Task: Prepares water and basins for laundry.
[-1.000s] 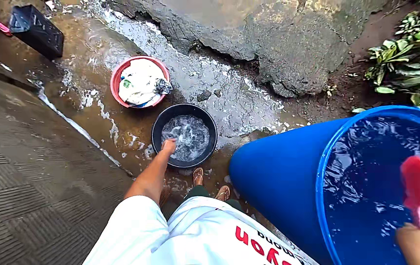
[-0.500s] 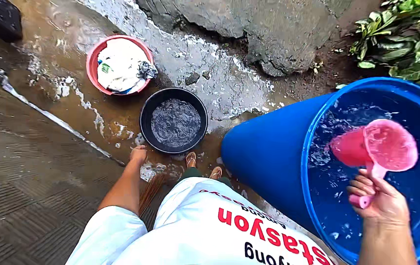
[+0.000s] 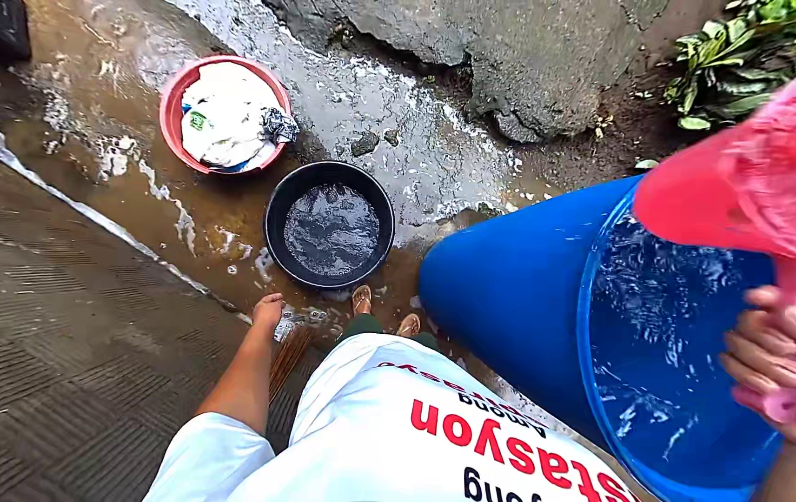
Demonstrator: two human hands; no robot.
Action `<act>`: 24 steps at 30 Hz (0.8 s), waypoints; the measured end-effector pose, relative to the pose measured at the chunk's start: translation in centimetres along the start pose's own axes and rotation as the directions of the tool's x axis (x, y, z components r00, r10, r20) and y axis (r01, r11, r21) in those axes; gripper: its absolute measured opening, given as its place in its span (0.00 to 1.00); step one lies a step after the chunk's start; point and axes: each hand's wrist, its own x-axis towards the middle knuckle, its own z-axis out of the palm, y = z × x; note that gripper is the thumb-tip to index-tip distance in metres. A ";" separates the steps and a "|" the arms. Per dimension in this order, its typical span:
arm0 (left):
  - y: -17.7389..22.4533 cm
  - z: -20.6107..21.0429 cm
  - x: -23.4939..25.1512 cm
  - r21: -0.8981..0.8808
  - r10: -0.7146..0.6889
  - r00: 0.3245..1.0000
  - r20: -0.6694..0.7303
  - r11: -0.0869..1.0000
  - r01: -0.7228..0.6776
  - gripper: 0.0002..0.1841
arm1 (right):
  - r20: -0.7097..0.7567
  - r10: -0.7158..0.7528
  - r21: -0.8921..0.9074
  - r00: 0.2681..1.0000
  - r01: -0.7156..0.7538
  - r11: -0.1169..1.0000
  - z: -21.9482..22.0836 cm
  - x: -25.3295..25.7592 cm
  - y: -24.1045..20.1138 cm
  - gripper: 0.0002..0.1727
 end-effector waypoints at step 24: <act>-6.5 9.5 -11.5 -0.389 0.053 0.981 -0.185 0.913 -0.122 0.21 | 0.204 -0.146 -0.978 0.968 0.196 -0.066 13.6 16.7 6.9 0.25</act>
